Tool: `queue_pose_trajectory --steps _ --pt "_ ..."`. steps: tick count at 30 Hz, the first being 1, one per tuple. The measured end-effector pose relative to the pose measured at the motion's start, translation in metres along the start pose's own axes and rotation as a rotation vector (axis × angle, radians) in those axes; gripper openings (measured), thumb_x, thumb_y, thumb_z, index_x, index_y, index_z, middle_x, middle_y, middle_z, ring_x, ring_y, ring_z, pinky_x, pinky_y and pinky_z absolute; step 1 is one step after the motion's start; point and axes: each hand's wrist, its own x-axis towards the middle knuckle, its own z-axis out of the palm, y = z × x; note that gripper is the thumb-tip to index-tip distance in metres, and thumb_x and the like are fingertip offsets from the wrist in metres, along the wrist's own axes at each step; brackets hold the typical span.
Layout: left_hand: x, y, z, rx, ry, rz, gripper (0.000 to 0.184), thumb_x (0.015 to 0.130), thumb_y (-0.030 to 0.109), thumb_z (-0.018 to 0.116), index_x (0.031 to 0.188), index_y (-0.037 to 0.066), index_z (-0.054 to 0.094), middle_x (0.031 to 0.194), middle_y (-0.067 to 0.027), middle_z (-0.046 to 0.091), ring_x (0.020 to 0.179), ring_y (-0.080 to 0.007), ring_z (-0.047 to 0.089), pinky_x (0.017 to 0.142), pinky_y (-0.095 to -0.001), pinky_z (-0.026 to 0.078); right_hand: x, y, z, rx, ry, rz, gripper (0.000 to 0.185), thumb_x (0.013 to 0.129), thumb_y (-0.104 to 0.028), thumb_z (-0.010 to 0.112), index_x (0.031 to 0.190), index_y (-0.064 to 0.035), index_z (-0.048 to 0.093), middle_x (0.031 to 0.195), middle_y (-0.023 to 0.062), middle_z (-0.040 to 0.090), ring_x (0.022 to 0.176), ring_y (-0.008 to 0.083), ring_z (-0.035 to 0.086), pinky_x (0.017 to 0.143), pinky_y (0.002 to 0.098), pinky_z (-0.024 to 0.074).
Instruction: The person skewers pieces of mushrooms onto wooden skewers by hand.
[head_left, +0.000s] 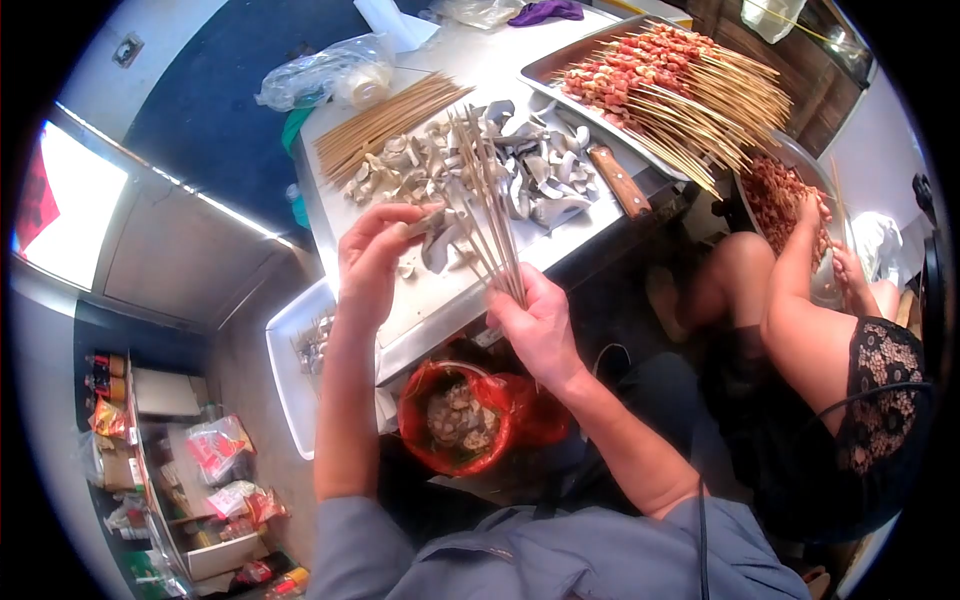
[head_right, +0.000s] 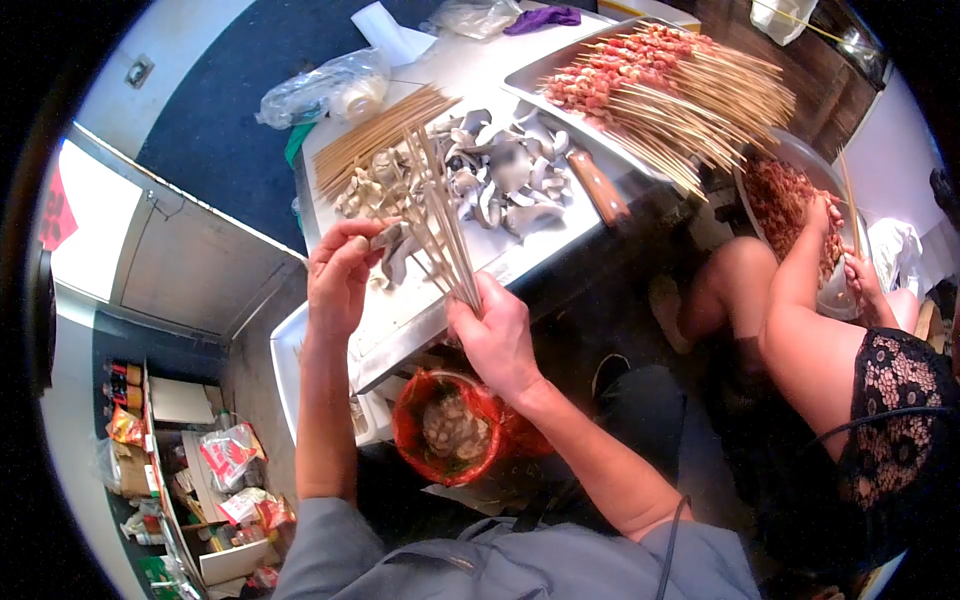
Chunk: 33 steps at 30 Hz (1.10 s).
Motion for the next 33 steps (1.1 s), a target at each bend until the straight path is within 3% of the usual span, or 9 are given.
queue_pose_trajectory --steps 3,5,8,12,14,21,24,25,33 --pt "0.01 -0.005 0.0 0.038 0.085 0.023 0.021 0.088 0.008 0.052 0.104 -0.002 0.063 0.111 -0.0168 0.065 0.102 -0.0209 0.062 0.084 -0.0323 0.053 0.002 0.0 -0.004 0.021 0.034 0.006 0.009 0.087 -0.007 0.056 0.083 0.0002 0.055 0.064 0.0008 0.056 0.059 0.0074 0.051 0.055 0.0254 0.0433" --pt "0.026 -0.019 -0.011 0.109 0.194 0.041 0.02 0.088 0.01 0.054 0.102 -0.002 0.063 0.102 -0.0126 0.067 0.09 -0.0173 0.064 0.076 -0.0283 0.053 0.005 -0.001 -0.008 0.036 0.051 0.016 0.008 0.087 -0.007 0.056 0.082 -0.0003 0.055 0.065 0.0004 0.056 0.058 0.007 0.05 0.054 0.0249 0.0424" --pt "0.048 -0.038 -0.022 0.697 0.295 -0.011 0.016 0.085 0.013 0.062 0.093 0.0 0.067 0.077 -0.0052 0.065 0.066 -0.0111 0.06 0.059 -0.0254 0.048 0.011 -0.005 -0.017 0.078 0.132 -0.002 0.007 0.088 -0.007 0.057 0.083 -0.003 0.055 0.065 -0.0003 0.056 0.056 0.0056 0.047 0.051 0.0223 0.0386" --pt "0.068 -0.059 -0.026 1.129 0.197 0.032 0.019 0.08 0.02 0.069 0.082 0.001 0.07 0.065 -0.004 0.063 0.061 -0.011 0.059 0.057 -0.0268 0.047 0.014 -0.014 -0.025 0.202 0.156 0.045 0.007 0.09 -0.008 0.056 0.084 -0.0051 0.055 0.065 -0.0009 0.055 0.054 0.0041 0.045 0.049 0.0206 0.035" --pt "0.072 -0.065 -0.023 1.244 0.23 -0.056 0.025 0.072 0.027 0.068 0.075 0.002 0.068 0.074 -0.0121 0.063 0.071 -0.0226 0.06 0.067 -0.0321 0.048 0.013 -0.014 -0.024 0.212 0.147 0.056 0.007 0.089 -0.008 0.056 0.084 -0.005 0.055 0.065 -0.001 0.055 0.054 0.0041 0.045 0.049 0.0206 0.0351" --pt "0.066 -0.063 -0.018 1.053 0.299 0.099 0.015 0.071 0.016 0.068 0.074 0.002 0.065 0.074 -0.0103 0.063 0.072 -0.0196 0.062 0.066 -0.0309 0.048 0.009 -0.013 -0.02 0.187 0.11 0.075 0.005 0.089 -0.007 0.057 0.085 -0.0036 0.056 0.066 -0.0013 0.055 0.058 0.0047 0.046 0.053 0.0214 0.0373" --pt "0.055 -0.053 -0.021 0.438 0.311 0.035 0.011 0.083 0.002 0.061 0.093 0.001 0.061 0.083 -0.0082 0.066 0.071 -0.014 0.066 0.063 -0.0248 0.052 0.009 -0.011 -0.021 0.157 0.082 0.065 0.005 0.088 -0.007 0.057 0.085 -0.0032 0.056 0.066 -0.0012 0.056 0.059 0.0056 0.048 0.054 0.0223 0.0392" --pt "0.05 -0.047 -0.02 0.438 0.315 0.034 0.011 0.083 0.002 0.061 0.093 0.001 0.061 0.083 -0.0082 0.066 0.071 -0.014 0.066 0.063 -0.0248 0.052 0.009 -0.01 -0.02 0.156 0.079 0.067 0.005 0.088 -0.007 0.057 0.085 -0.0032 0.056 0.066 -0.0012 0.056 0.059 0.0056 0.048 0.054 0.0223 0.0392" --pt "0.029 -0.025 -0.022 0.023 0.354 -0.017 0.022 0.086 -0.002 0.056 0.108 -0.005 0.057 0.09 -0.0134 0.065 0.078 -0.0233 0.068 0.074 -0.0327 0.058 0.002 0.009 -0.003 -0.046 -0.014 -0.002 0.01 0.086 -0.008 0.057 0.082 0.0012 0.055 0.061 0.0043 0.057 0.058 0.0095 0.054 0.056 0.0275 0.0445"
